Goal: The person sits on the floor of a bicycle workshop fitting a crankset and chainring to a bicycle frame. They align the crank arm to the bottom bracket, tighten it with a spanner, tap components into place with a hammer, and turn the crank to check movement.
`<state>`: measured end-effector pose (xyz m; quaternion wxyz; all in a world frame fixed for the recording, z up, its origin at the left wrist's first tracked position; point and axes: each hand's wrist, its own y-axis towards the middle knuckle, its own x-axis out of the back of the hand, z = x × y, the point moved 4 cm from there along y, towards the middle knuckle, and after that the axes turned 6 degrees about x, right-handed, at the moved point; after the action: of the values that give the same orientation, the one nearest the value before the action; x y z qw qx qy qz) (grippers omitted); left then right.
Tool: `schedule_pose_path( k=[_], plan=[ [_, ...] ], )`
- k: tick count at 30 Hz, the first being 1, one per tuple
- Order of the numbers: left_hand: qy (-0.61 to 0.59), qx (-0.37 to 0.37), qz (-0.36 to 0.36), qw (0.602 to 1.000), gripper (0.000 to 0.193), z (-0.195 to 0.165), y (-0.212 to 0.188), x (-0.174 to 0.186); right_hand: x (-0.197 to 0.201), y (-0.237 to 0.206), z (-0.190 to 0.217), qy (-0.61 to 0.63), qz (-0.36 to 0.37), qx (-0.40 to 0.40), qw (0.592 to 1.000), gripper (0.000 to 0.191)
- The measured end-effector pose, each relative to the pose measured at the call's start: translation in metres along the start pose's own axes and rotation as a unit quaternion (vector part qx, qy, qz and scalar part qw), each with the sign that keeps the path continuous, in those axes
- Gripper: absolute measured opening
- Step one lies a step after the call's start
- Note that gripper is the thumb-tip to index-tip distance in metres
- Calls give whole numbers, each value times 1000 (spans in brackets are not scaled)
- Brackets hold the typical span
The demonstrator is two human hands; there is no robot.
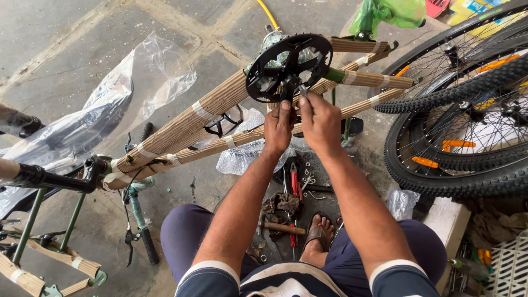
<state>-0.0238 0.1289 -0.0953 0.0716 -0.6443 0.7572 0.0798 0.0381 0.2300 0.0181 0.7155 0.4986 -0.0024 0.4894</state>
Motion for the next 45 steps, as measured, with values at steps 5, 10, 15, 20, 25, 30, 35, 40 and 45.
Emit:
schedule_pose_path(
  k=[5, 10, 15, 20, 25, 30, 35, 40, 45],
  plan=[
    [-23, -27, 10, 999, 52, -6, -2, 0, -21, 8, 0, -135, 2, -39, 990, 24],
    [-46, -29, 28, 998, 51, -1, 0, 0, -17, 22, 7, -147, -17, -39, 988, 28],
    [-24, -44, 33, 998, 58, 6, 2, 0, 2, 18, 4, -123, 68, -66, 988, 30],
    [-65, -28, 36, 997, 51, 3, -1, -1, -13, 10, 17, -38, -24, -45, 998, 25],
    [-64, -36, 36, 997, 51, -3, -2, -1, -10, 20, 27, -40, -52, -26, 998, 22],
    [-39, -24, 23, 999, 56, 1, 0, -1, 7, -3, 29, 49, -76, -25, 996, 22],
    [-13, -43, 6, 999, 58, 2, -1, 3, -2, 9, 32, 63, -222, 75, 970, 20],
    [32, -66, -18, 997, 60, -1, -5, 3, 8, 84, 8, -14, -223, 103, 969, 18],
    [10, -49, -19, 999, 59, 2, -1, 0, 13, 89, 10, 45, -67, 88, 993, 21]
  ],
)
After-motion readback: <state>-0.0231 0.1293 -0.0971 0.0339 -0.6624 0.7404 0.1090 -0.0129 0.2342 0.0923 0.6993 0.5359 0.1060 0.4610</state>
